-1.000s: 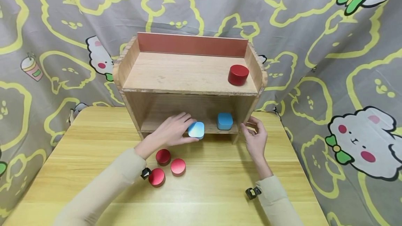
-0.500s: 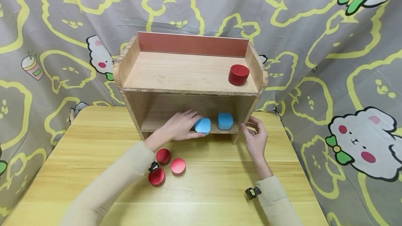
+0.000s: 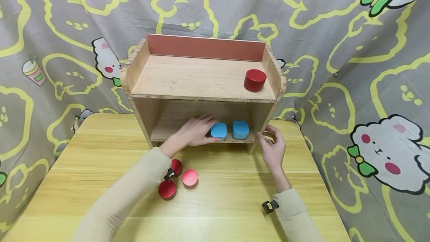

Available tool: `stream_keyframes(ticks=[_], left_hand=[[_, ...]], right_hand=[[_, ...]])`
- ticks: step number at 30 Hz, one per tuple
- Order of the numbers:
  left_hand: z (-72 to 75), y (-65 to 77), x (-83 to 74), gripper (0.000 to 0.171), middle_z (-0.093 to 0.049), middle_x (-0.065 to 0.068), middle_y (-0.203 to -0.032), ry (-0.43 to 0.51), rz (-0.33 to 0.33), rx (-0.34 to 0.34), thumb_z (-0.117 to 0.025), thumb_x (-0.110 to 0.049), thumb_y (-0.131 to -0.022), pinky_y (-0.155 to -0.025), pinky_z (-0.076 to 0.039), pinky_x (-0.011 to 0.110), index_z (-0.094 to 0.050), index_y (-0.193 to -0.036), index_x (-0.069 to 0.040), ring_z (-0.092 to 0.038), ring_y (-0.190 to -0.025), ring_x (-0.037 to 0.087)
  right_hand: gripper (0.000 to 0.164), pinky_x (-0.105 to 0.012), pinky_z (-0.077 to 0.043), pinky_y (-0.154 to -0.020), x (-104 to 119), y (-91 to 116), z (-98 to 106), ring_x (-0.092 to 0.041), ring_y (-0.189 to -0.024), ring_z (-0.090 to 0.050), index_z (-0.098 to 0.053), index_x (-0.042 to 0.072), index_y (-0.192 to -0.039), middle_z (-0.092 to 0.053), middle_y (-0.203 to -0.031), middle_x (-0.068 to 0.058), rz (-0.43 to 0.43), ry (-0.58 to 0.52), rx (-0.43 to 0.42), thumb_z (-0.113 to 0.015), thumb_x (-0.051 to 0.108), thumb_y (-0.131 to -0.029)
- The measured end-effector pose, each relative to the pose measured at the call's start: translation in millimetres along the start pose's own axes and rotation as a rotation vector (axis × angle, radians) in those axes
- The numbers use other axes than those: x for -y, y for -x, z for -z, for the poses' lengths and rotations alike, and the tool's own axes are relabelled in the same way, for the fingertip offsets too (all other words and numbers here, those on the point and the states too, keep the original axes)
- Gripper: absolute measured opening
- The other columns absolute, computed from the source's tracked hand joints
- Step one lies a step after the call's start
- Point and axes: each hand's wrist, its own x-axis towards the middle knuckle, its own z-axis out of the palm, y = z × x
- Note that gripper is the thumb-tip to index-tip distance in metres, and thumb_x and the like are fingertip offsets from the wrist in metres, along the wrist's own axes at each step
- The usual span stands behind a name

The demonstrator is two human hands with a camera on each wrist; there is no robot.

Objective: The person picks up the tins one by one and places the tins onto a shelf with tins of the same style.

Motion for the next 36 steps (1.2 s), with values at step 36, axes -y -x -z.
stream_keyframes(ticks=[36], left_hand=[[-8.2,-7.9,-7.8,0.076,-0.061,0.009,-0.153,-0.014,0.056,0.061,-0.051,-0.068,-0.102,-0.109,-0.057,0.042,-0.055,-0.154,-0.012,-0.059,-0.142,0.029]], right_hand=[[0.036,-0.01,-0.058,-0.073,0.7,0.3,0.3,-0.001,-0.091,-0.07,-0.062,-0.017,-0.124,-0.07,-0.104,0.011,-0.005,0.019,0.004,-0.073,-0.013,-0.09]])
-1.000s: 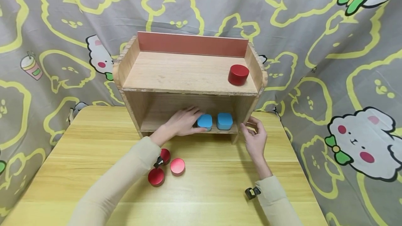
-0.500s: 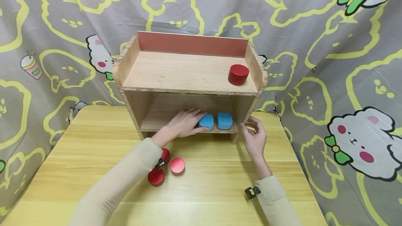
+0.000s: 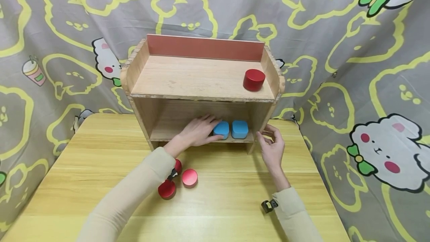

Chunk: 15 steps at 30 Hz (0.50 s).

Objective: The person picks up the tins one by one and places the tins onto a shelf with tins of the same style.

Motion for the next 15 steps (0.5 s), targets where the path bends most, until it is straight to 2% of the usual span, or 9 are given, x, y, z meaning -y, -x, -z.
stream_keyframes(ticks=[7,15], left_hand=[[-1.9,0.4,1.0,0.074,-0.061,0.008,-0.152,0.023,0.009,-0.011,-0.052,-0.067,-0.102,-0.107,-0.058,0.042,-0.056,-0.152,-0.013,-0.059,-0.141,0.029],[-2.5,7.9,5.2,0.075,-0.064,0.007,-0.148,0.053,-0.003,-0.074,-0.056,-0.066,-0.1,-0.105,-0.059,0.04,-0.055,-0.152,-0.012,-0.063,-0.136,0.026]], right_hand=[[0.035,-0.01,-0.057,-0.071,-2.3,0.5,-0.4,-0.001,-0.091,-0.07,-0.062,-0.017,-0.123,-0.07,-0.104,0.011,0.007,-0.002,0.001,-0.073,-0.013,-0.09],[0.036,-0.009,-0.057,-0.073,-4.8,-0.8,0.8,-0.002,-0.091,-0.07,-0.062,-0.016,-0.124,-0.07,-0.104,0.011,0.014,-0.001,0.002,-0.073,-0.013,-0.09]])
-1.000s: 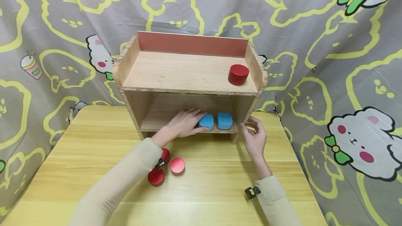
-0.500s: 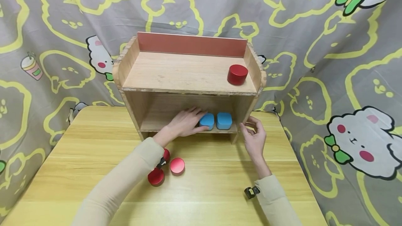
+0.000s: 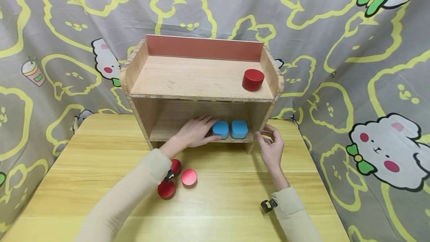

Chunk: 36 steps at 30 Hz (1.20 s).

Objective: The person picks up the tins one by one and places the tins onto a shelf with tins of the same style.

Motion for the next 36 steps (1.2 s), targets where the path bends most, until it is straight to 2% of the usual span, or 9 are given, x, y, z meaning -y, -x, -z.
stream_keyframes(ticks=[6,11,17,25,31,36], left_hand=[[4.0,14.5,6.3,0.076,-0.064,0.008,-0.148,-0.035,0.0,0.0,-0.056,-0.066,-0.101,-0.107,-0.058,0.042,-0.053,-0.154,-0.011,-0.062,-0.138,0.029],[6.4,28.7,11.8,0.074,-0.067,0.008,-0.142,-0.07,-0.024,-0.026,-0.059,-0.064,-0.1,-0.106,-0.058,0.041,-0.056,-0.151,-0.01,-0.064,-0.134,0.028],[12.4,48.0,18.9,0.072,-0.068,0.009,-0.139,-0.07,-0.042,-0.047,-0.059,-0.062,-0.101,-0.105,-0.059,0.041,-0.057,-0.149,-0.008,-0.066,-0.129,0.028],[18.6,74.8,31.0,0.066,-0.07,0.008,-0.13,-0.066,-0.041,-0.042,-0.064,-0.06,-0.099,-0.097,-0.062,0.042,-0.063,-0.141,-0.009,-0.068,-0.122,0.029],[18.3,95.5,33.9,0.06,-0.072,0.008,-0.122,-0.064,-0.082,-0.053,-0.069,-0.056,-0.097,-0.089,-0.063,0.038,-0.066,-0.134,-0.009,-0.07,-0.112,0.026],[18.0,113.9,33.9,0.06,-0.072,0.006,-0.121,-0.07,-0.118,-0.063,-0.072,-0.055,-0.095,-0.085,-0.064,0.036,-0.067,-0.135,-0.01,-0.069,-0.11,0.024]], right_hand=[[0.036,-0.01,-0.057,-0.073,0,0,0,-0.002,-0.091,-0.07,-0.063,-0.015,-0.124,-0.07,-0.104,0.01,-0.009,-0.002,0.001,-0.073,-0.012,-0.09],[0.036,-0.01,-0.057,-0.072,1,0,1,-0.002,-0.09,-0.07,-0.062,-0.016,-0.124,-0.07,-0.103,0.011,-0.01,-0.001,-0.003,-0.073,-0.012,-0.09],[0.036,-0.01,-0.057,-0.071,3,0,1,-0.001,-0.09,-0.071,-0.063,-0.016,-0.123,-0.071,-0.103,0.011,-0.005,-0.002,-0.004,-0.073,-0.013,-0.089],[0.036,-0.01,-0.057,-0.072,2,0,0,-0.001,-0.091,-0.07,-0.062,-0.017,-0.124,-0.071,-0.107,0.013,-0.003,0.002,0.006,-0.073,-0.012,-0.09],[0.036,-0.01,-0.057,-0.072,2,1,0,-0.002,-0.09,-0.07,-0.062,-0.017,-0.124,-0.071,-0.105,0.012,0.0,-0.001,0.006,-0.073,-0.012,-0.09],[0.036,-0.01,-0.058,-0.073,2,0,0,-0.002,-0.091,-0.07,-0.063,-0.015,-0.124,-0.071,-0.104,0.011,-0.009,0.004,0.003,-0.073,-0.012,-0.09]])
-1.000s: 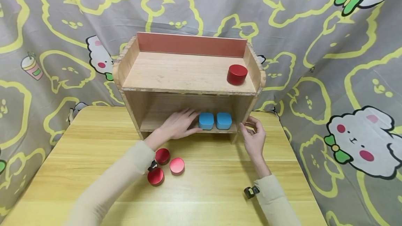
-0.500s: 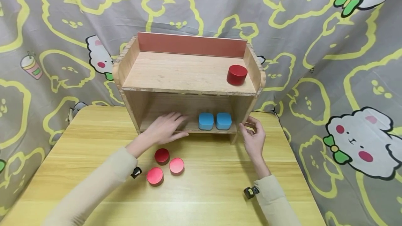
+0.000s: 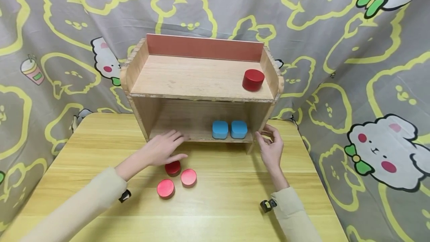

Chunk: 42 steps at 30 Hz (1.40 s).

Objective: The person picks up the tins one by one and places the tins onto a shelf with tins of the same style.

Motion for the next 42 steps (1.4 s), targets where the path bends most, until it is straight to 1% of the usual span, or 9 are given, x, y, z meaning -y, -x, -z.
stream_keyframes(ticks=[6,9,13,18,21,24,30,35,42], left_hand=[[3.9,19.0,-1.9,0.059,-0.072,0.004,-0.119,-0.026,-0.052,-0.019,-0.074,-0.053,-0.094,-0.089,-0.062,0.037,-0.068,-0.134,-0.011,-0.069,-0.108,0.022],[7.3,29.0,-3.6,0.058,-0.072,0.004,-0.119,-0.027,-0.068,-0.011,-0.072,-0.054,-0.095,-0.093,-0.062,0.039,-0.068,-0.134,-0.011,-0.069,-0.11,0.023],[11.1,42.4,-6.6,0.058,-0.072,0.004,-0.119,-0.008,-0.07,0.0,-0.07,-0.055,-0.096,-0.096,-0.061,0.04,-0.068,-0.133,-0.011,-0.068,-0.112,0.024],[12.2,58.0,-8.6,0.06,-0.073,0.004,-0.117,0.018,-0.052,-0.014,-0.075,-0.055,-0.092,-0.091,-0.062,0.039,-0.069,-0.132,-0.01,-0.069,-0.107,0.022],[9.8,68.0,-9.3,0.062,-0.073,0.004,-0.117,0.033,-0.045,-0.031,-0.078,-0.053,-0.09,-0.09,-0.062,0.038,-0.069,-0.132,-0.009,-0.068,-0.106,0.021],[6.1,79.2,-10.8,0.062,-0.073,0.005,-0.116,0.029,-0.049,-0.041,-0.076,-0.054,-0.091,-0.089,-0.062,0.037,-0.069,-0.132,-0.008,-0.068,-0.106,0.021],[0.8,98.7,-16.6,0.064,-0.072,0.003,-0.116,0.033,-0.047,-0.038,-0.072,-0.056,-0.093,-0.096,-0.061,0.039,-0.066,-0.134,-0.007,-0.068,-0.11,0.021],[-5.6,111.2,-22.0,0.063,-0.072,0.002,-0.116,0.041,-0.047,-0.048,-0.075,-0.056,-0.091,-0.093,-0.062,0.037,-0.067,-0.131,-0.008,-0.068,-0.107,0.019],[-16.6,123.1,-32.0,0.064,-0.071,0.0,-0.12,0.053,-0.026,-0.023,-0.069,-0.06,-0.095,-0.096,-0.061,0.036,-0.066,-0.136,-0.01,-0.068,-0.111,0.017]], right_hand=[[0.036,-0.01,-0.057,-0.073,1,0,-1,-0.002,-0.092,-0.07,-0.063,-0.015,-0.124,-0.071,-0.104,0.011,-0.015,-0.002,-0.003,-0.073,-0.011,-0.09],[0.036,-0.01,-0.058,-0.073,2,0,-1,-0.002,-0.092,-0.07,-0.063,-0.014,-0.124,-0.071,-0.103,0.011,-0.019,0.002,-0.005,-0.074,-0.011,-0.09],[0.035,-0.01,-0.058,-0.073,3,0,-1,-0.002,-0.092,-0.07,-0.063,-0.014,-0.123,-0.071,-0.103,0.011,-0.023,0.002,-0.009,-0.074,-0.011,-0.09],[0.036,-0.01,-0.057,-0.072,3,0,-2,-0.002,-0.091,-0.07,-0.063,-0.014,-0.123,-0.071,-0.104,0.011,-0.027,-0.004,-0.004,-0.074,-0.01,-0.09],[0.036,-0.009,-0.057,-0.072,4,0,-3,-0.002,-0.091,-0.07,-0.063,-0.015,-0.124,-0.071,-0.105,0.012,-0.027,-0.004,0.002,-0.074,-0.01,-0.09],[0.035,-0.009,-0.057,-0.072,4,0,-2,-0.002,-0.091,-0.069,-0.063,-0.014,-0.124,-0.071,-0.104,0.012,-0.026,0.003,0.005,-0.074,-0.01,-0.09],[0.036,-0.009,-0.057,-0.073,5,0,0,-0.001,-0.092,-0.069,-0.063,-0.015,-0.124,-0.07,-0.107,0.013,-0.016,0.019,0.004,-0.074,-0.01,-0.09],[0.035,-0.009,-0.057,-0.073,4,1,0,-0.001,-0.091,-0.069,-0.063,-0.015,-0.123,-0.07,-0.108,0.013,-0.013,0.022,0.004,-0.074,-0.01,-0.09],[0.035,-0.009,-0.057,-0.073,5,1,0,-0.001,-0.091,-0.069,-0.063,-0.015,-0.124,-0.07,-0.108,0.012,-0.026,0.016,0.004,-0.074,-0.01,-0.091]])
